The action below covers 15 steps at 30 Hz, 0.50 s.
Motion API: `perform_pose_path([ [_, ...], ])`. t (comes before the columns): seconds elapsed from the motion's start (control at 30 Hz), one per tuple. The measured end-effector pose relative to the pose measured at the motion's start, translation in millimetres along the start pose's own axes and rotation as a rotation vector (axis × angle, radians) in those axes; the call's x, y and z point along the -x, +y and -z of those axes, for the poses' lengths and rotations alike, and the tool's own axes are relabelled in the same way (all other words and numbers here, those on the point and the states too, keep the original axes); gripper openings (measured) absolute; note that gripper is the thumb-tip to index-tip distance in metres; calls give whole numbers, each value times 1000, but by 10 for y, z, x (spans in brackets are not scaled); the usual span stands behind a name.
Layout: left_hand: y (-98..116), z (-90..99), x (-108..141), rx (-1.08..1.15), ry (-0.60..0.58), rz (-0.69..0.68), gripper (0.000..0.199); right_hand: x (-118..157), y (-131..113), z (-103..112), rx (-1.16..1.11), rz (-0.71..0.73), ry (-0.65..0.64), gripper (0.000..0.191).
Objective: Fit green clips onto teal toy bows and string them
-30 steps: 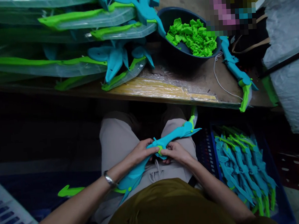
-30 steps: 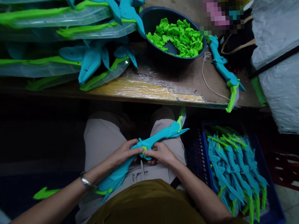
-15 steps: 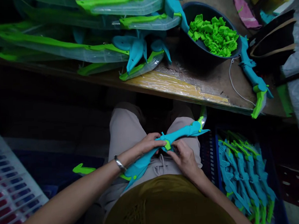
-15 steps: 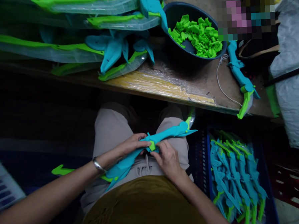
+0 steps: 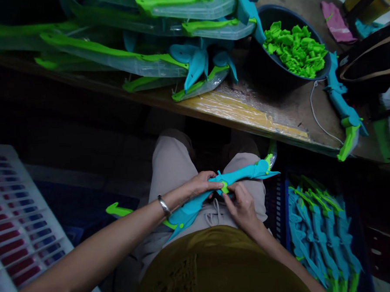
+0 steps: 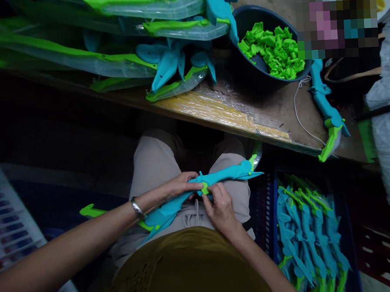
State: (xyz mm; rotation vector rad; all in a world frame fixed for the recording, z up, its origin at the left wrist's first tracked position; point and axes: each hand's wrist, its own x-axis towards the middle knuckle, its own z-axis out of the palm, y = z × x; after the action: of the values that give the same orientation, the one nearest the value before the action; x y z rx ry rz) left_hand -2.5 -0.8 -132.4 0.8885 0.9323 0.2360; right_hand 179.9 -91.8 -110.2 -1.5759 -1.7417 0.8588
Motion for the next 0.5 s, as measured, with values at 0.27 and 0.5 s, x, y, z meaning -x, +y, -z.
perform_pose_path([
  [0.27, 12, -37, 54, -130, 63, -34, 48, -74, 133, -71, -385, -529, 16, 50],
  [0.5, 28, -87, 95, -230, 132, -52, 45, -120, 90, -72, -740, -752, -194, 61],
])
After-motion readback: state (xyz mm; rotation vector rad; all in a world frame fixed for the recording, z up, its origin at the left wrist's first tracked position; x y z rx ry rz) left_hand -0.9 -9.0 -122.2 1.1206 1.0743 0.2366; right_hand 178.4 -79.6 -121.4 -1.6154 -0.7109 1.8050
